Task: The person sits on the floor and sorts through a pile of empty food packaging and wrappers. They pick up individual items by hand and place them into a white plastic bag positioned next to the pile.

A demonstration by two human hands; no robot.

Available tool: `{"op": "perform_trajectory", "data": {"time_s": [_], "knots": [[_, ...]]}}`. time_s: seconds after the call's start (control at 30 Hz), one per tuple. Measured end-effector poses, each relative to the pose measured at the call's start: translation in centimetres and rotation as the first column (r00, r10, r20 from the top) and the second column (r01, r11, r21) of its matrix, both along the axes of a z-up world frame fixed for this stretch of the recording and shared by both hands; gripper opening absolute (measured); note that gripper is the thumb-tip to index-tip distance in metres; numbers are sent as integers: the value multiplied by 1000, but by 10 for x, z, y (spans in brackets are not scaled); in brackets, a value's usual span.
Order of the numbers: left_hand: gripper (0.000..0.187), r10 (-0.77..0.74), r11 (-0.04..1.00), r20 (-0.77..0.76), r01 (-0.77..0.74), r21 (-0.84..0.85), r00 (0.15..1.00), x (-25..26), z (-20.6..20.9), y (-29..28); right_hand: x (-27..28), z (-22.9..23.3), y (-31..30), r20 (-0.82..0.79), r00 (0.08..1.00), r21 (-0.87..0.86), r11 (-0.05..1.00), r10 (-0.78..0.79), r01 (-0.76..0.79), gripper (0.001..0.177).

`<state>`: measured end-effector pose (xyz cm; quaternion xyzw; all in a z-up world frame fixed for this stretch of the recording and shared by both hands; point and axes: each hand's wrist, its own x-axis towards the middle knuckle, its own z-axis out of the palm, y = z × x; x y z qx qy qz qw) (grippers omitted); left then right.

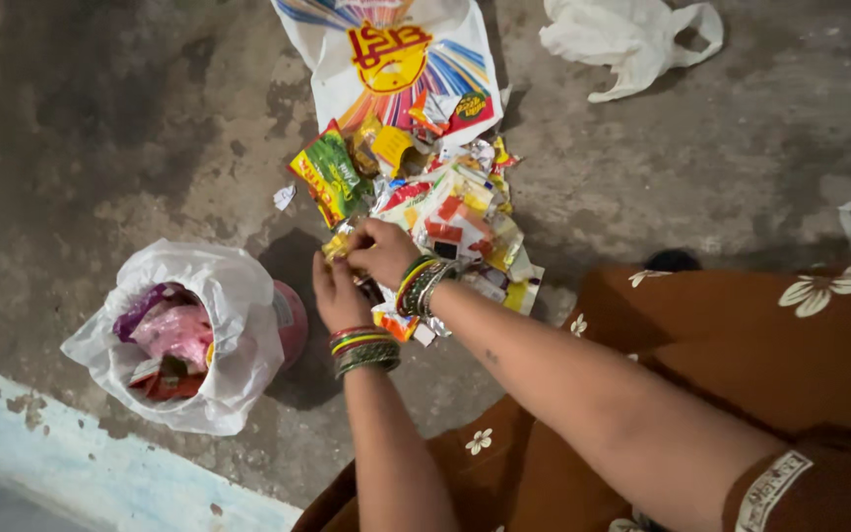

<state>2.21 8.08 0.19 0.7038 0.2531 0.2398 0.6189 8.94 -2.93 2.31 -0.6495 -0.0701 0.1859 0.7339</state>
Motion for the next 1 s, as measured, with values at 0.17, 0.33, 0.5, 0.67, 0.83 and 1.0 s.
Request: {"op": "perform_trajectory", "data": {"time_s": [0.17,0.33,0.5,0.67,0.83,1.0], "knots": [[34,-14,988,62,23,-152,998,-10,15,21,2,4,26,52,998,96,994,45,-50,31],[28,23,999,-8,-22,25,1000,-19,31,40,-4,20,26,97,994,-25,999,47,-45,40],[28,68,975,148,-35,-219,987,-25,74,28,-6,41,27,102,981,-75,984,167,-160,55],[40,84,988,92,-71,-134,992,-33,100,33,-22,70,38,21,988,269,951,156,-155,36],[42,218,975,-130,-212,59,967,-42,96,42,-42,123,22,237,972,3,1000,-8,8,18],[37,118,836,27,-85,-542,993,-55,112,44,-55,137,28,1,988,7,988,153,-153,14]]}}
